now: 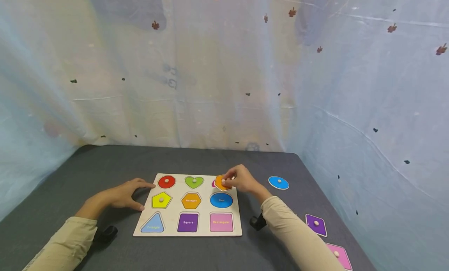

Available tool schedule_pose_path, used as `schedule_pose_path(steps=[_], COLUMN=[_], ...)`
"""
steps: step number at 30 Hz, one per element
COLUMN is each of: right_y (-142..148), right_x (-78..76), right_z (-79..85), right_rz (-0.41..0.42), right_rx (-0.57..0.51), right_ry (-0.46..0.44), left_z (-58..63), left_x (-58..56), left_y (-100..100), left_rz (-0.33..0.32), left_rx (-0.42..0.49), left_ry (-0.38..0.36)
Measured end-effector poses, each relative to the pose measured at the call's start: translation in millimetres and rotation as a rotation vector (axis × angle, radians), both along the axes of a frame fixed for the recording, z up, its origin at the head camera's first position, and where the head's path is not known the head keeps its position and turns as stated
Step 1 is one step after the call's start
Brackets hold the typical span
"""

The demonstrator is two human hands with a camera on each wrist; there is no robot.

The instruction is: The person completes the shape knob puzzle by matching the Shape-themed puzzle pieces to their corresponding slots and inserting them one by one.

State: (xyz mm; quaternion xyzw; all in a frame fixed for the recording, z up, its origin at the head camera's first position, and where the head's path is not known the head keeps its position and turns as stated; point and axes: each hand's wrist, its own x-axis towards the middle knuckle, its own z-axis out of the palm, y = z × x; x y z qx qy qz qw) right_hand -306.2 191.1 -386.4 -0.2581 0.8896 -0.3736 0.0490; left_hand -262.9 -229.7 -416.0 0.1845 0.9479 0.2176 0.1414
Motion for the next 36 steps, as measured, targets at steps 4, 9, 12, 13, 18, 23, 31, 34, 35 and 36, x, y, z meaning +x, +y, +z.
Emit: schedule_pose_path(steps=[4,9,12,13,18,23,31,34,35,36], right_y=[-8.3,-17.2,-21.2,-22.3,-28.7,-35.3,-44.5,-49.2,-51.1,-52.9], right_x=[5.8,12.1,15.2,16.1,20.6,21.8,20.7,20.8,21.0,21.2], right_z=[0.0,1.4,2.3,2.4,4.1,3.8,-2.2,-4.1,-4.4,-5.2], right_rz=[0.026,0.040,0.040,0.043,0.052,0.057,0.115,0.125,0.126,0.125], right_rx=[0.013,0.022,0.026,0.025,0.024,0.016,0.011,0.011,0.010,0.007], right_ry=[-0.001,-0.020,-0.026,-0.027,-0.034,-0.044,-0.040,-0.027,-0.026,-0.029], left_z=[-1.8,-4.4,-6.0,-6.3,-3.6,1.3,1.4,1.5,1.6,1.6], left_x=[-0.5,-1.2,-1.5,-1.6,-0.8,-0.1,-0.3,-0.4,-0.3,-0.4], left_y=[-0.5,-1.9,-2.5,-2.7,-1.5,1.2,2.1,2.1,2.1,2.1], left_rz=[0.000,0.006,0.007,0.004,0.002,0.008,0.007,0.010,0.010,0.011], left_rx=[-0.003,-0.004,-0.002,0.000,0.008,-0.004,-0.008,-0.013,-0.015,-0.016], left_ry=[0.002,0.001,0.002,0.004,-0.002,-0.006,-0.003,-0.006,-0.006,-0.005])
